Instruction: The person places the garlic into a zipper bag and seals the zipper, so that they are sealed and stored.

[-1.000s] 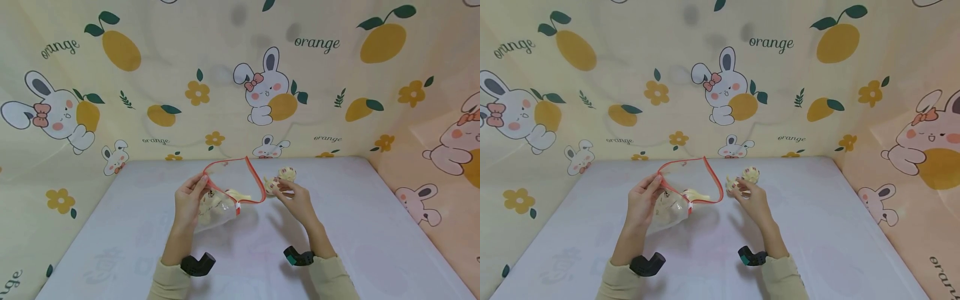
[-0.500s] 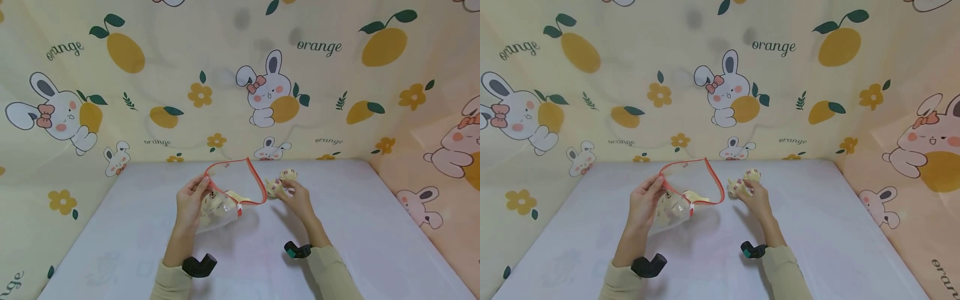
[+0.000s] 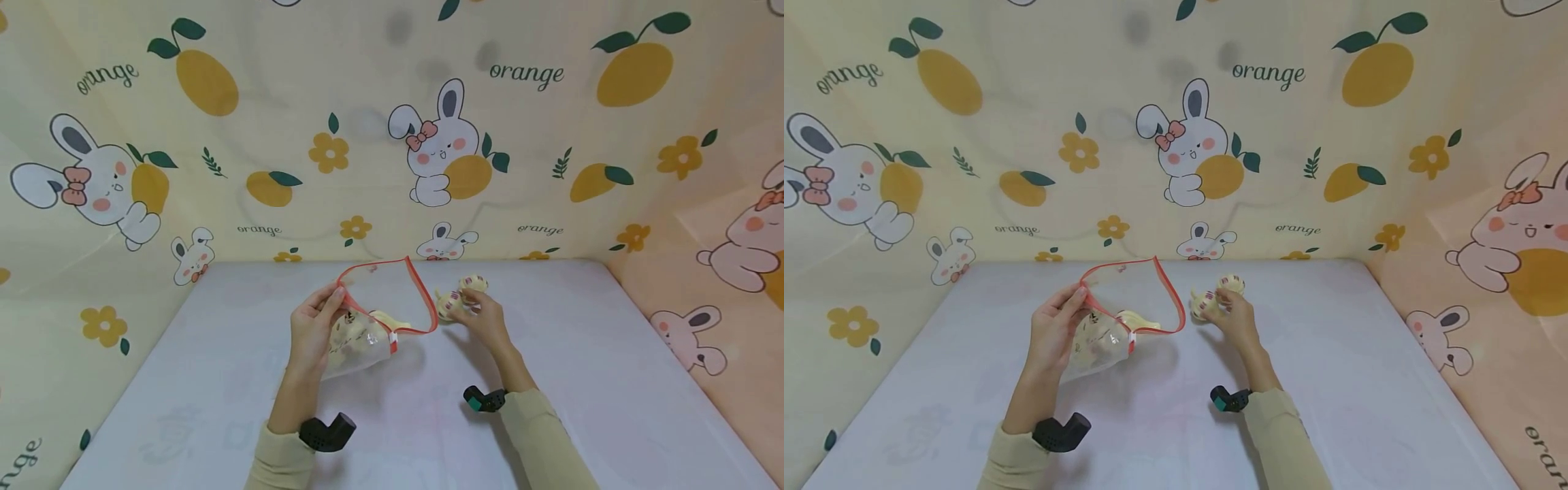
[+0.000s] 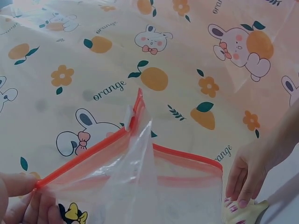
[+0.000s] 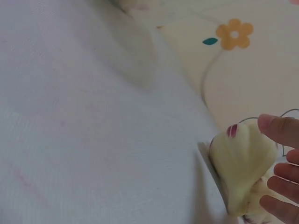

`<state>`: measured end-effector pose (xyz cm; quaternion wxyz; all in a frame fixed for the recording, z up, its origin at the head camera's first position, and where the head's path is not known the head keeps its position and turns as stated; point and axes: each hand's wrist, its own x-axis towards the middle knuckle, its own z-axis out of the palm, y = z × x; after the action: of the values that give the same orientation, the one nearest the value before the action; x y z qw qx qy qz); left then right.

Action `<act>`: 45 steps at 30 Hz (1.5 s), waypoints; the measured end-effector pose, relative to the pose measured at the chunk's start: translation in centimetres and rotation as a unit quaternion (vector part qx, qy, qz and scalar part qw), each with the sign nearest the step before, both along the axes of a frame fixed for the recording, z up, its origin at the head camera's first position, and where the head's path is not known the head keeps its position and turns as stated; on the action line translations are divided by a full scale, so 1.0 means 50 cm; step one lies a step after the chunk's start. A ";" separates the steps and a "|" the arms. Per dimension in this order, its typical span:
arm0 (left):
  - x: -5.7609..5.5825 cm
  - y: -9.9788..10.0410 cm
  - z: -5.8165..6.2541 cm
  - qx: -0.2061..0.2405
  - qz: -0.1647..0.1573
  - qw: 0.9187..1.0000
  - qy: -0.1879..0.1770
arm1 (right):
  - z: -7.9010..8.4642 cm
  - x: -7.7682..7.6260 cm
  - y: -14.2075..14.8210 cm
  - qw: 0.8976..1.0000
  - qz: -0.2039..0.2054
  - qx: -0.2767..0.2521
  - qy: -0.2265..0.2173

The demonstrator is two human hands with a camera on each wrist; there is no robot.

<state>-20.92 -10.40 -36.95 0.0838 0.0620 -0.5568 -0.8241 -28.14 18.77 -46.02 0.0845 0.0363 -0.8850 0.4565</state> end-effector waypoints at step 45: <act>-0.001 0.007 -0.003 0.000 0.001 1.000 -0.007 | -0.016 -0.022 -0.028 0.999 -0.021 0.012 -0.044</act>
<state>-20.98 -10.07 -37.12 0.0809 0.0684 -0.5576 -0.8233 -29.23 17.39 -46.80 0.0543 -0.0014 -0.8937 0.4454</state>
